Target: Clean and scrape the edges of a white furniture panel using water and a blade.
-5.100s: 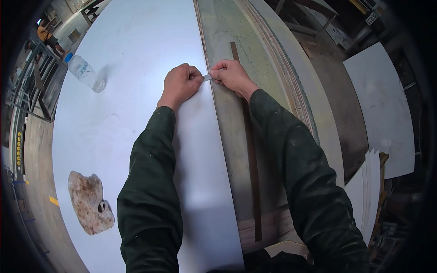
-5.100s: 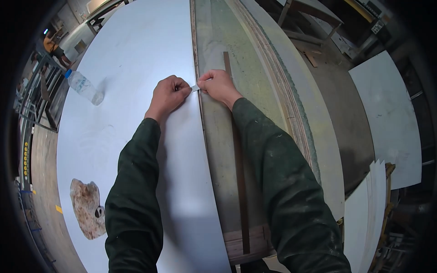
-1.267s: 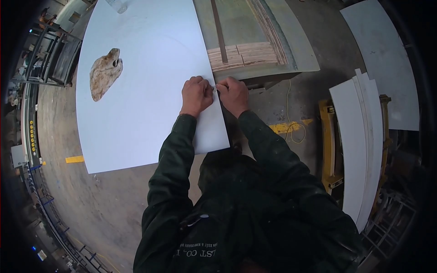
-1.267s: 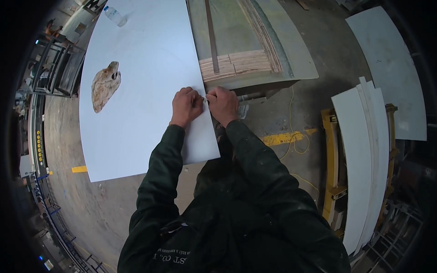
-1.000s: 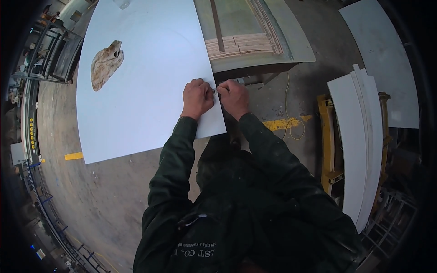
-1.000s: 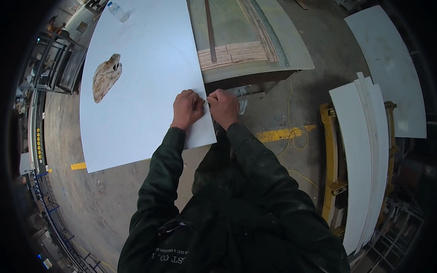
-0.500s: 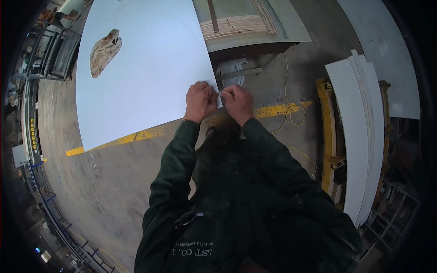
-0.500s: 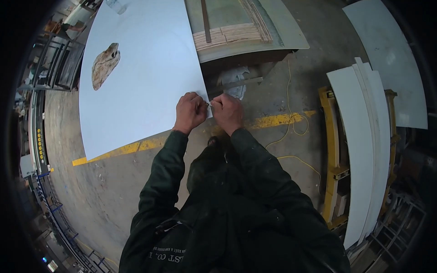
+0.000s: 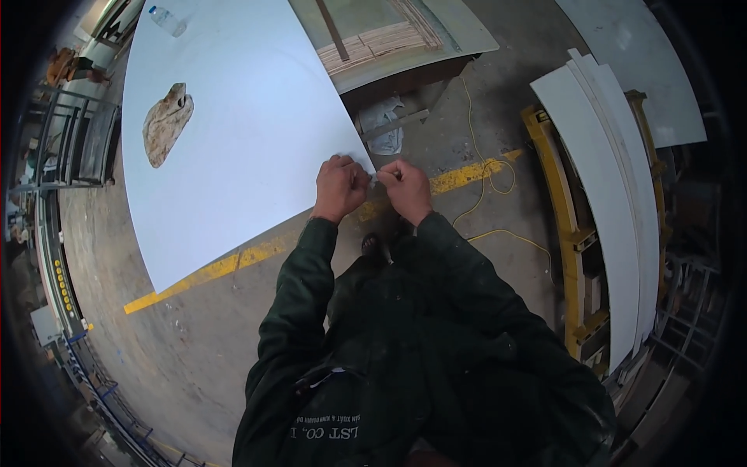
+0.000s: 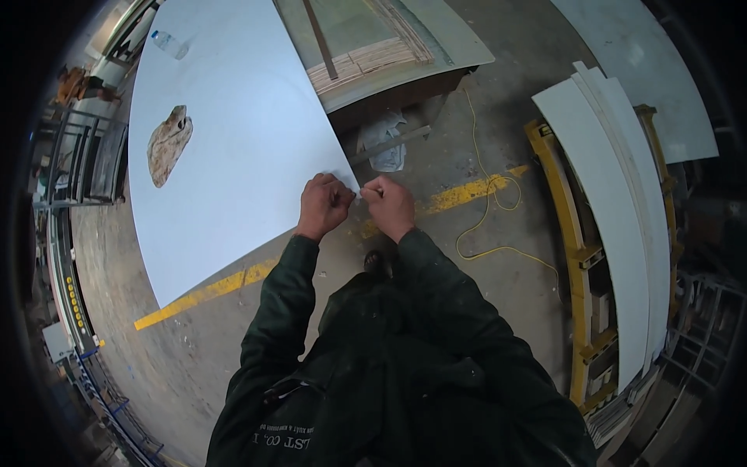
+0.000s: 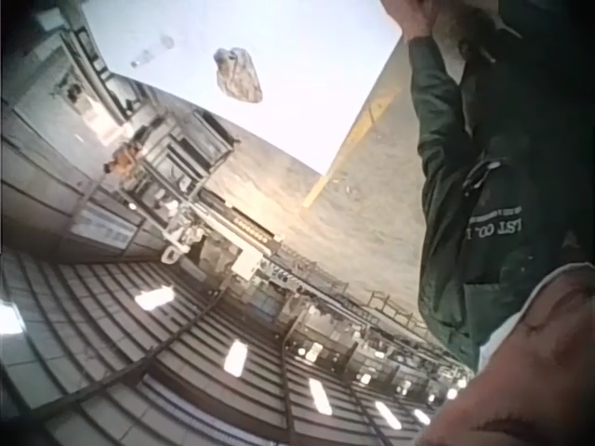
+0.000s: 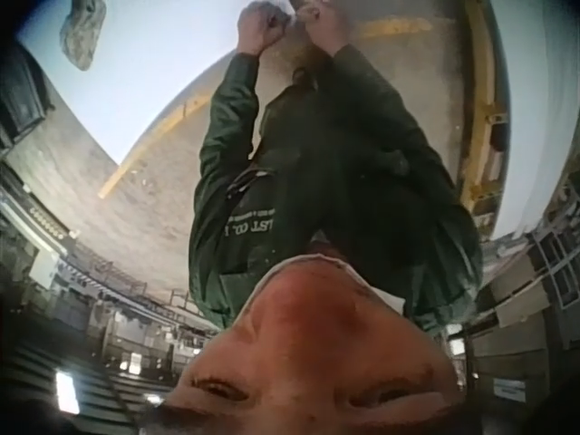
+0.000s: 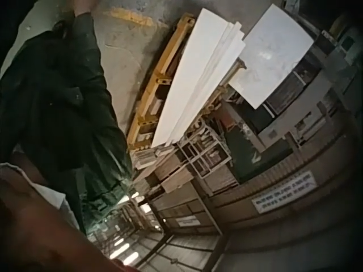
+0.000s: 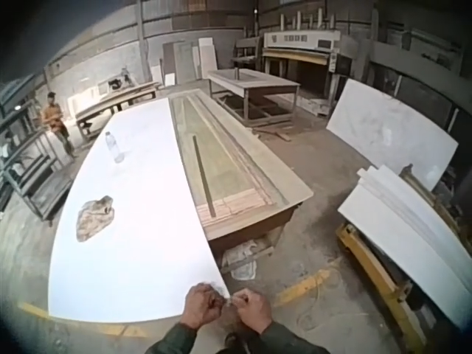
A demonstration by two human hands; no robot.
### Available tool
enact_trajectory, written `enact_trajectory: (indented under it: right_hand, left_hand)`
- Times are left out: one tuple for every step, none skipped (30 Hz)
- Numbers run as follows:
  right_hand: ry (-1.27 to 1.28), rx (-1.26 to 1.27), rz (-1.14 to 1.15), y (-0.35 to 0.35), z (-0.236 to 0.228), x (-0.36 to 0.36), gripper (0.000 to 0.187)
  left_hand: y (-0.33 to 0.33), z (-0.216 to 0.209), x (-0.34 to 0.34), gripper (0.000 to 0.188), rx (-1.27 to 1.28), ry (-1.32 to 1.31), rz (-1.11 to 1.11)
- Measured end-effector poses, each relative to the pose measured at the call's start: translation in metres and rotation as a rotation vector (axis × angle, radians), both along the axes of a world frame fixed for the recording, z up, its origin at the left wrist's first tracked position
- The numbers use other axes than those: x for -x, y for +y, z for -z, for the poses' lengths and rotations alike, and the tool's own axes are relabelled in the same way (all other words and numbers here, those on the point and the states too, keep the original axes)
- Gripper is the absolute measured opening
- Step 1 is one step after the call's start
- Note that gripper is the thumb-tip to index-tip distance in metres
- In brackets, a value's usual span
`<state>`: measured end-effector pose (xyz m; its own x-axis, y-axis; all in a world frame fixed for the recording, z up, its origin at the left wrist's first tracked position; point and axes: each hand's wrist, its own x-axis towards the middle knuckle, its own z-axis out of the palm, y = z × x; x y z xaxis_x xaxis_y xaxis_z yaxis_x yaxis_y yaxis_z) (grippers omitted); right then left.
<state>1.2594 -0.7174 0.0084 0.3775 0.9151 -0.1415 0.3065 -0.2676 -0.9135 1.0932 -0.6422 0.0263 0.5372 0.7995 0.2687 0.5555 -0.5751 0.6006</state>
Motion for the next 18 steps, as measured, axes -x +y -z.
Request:
enact_trajectory:
  right_hand:
    - [-0.002, -0.003, 0.011, -0.01, 0.005, 0.0, 0.013]
    - [0.05, -0.013, -0.046, -0.023, 0.01, 0.0, 0.014]
    - [0.099, -0.024, -0.094, -0.038, 0.014, -0.004, 0.014]
    - [0.218, -0.003, -0.118, -0.056, 0.011, -0.006, 0.011]
    - [0.215, 0.0, -0.099, -0.07, 0.01, -0.009, 0.011]
    - [0.369, 0.062, -0.026, -0.085, 0.009, -0.011, 0.008]
    - [0.525, 0.125, 0.044, -0.093, 0.007, -0.012, 0.005]
    - [0.571, 0.113, 0.1, -0.1, 0.005, -0.015, 0.003]
    - [0.567, 0.117, 0.122, -0.102, -0.003, -0.018, 0.003]
    - [0.595, 0.14, 0.14, -0.102, -0.01, -0.021, 0.004]
    - [0.622, 0.161, 0.161, -0.103, -0.018, -0.026, 0.005]
    - [0.616, 0.158, 0.176, -0.101, -0.031, -0.031, 0.005]
    - [0.527, 0.153, 0.108, -0.097, -0.044, -0.035, 0.008]
    - [0.436, 0.145, 0.038, -0.092, -0.056, -0.042, 0.01]
    - [0.434, 0.134, 0.047, -0.089, -0.068, -0.049, 0.01]
    - [0.34, 0.103, -0.014, -0.085, -0.076, -0.056, 0.012]
    - [0.245, 0.066, -0.078, -0.081, -0.086, -0.064, 0.014]
    - [0.176, 0.054, -0.132, -0.077, -0.09, -0.075, 0.016]
  left_hand:
    - [-0.003, -0.004, 0.007, 0.01, 0.049, 0.024, 0.051]
    - [-0.006, -0.001, 0.015, 0.011, 0.039, 0.025, 0.129]
    - [-0.014, -0.004, 0.018, 0.01, 0.108, 0.043, 0.149]
    - [-0.025, -0.007, 0.024, 0.009, 0.179, 0.064, 0.166]
    - [-0.036, -0.008, 0.028, 0.013, 0.306, -0.001, 0.144]
    - [-0.043, -0.013, 0.033, 0.013, 0.308, -0.002, 0.162]
    - [-0.048, -0.016, 0.038, 0.01, 0.346, -0.039, 0.107]
    - [-0.05, -0.017, 0.04, 0.011, 0.387, -0.077, 0.055]
    - [-0.052, -0.024, 0.037, 0.011, 0.398, -0.078, 0.075]
    - [-0.054, -0.032, 0.033, 0.017, 0.529, -0.129, 0.047]
    - [-0.054, -0.038, 0.025, 0.024, 0.661, -0.177, 0.02]
    - [-0.052, -0.046, 0.016, 0.036, 0.624, -0.222, 0.099]
    - [-0.051, -0.048, 0.005, 0.036, 0.626, -0.221, 0.114]
    - [-0.049, -0.05, -0.01, 0.035, 0.62, -0.28, 0.189]
    - [-0.046, -0.054, -0.023, 0.034, 0.609, -0.339, 0.261]
    - [-0.038, -0.049, -0.034, 0.033, 0.771, -0.285, 0.351]
    - [-0.028, -0.047, -0.046, 0.032, 0.926, -0.227, 0.438]
    - [-0.016, -0.054, -0.061, 0.026, 0.952, -0.116, 0.574]
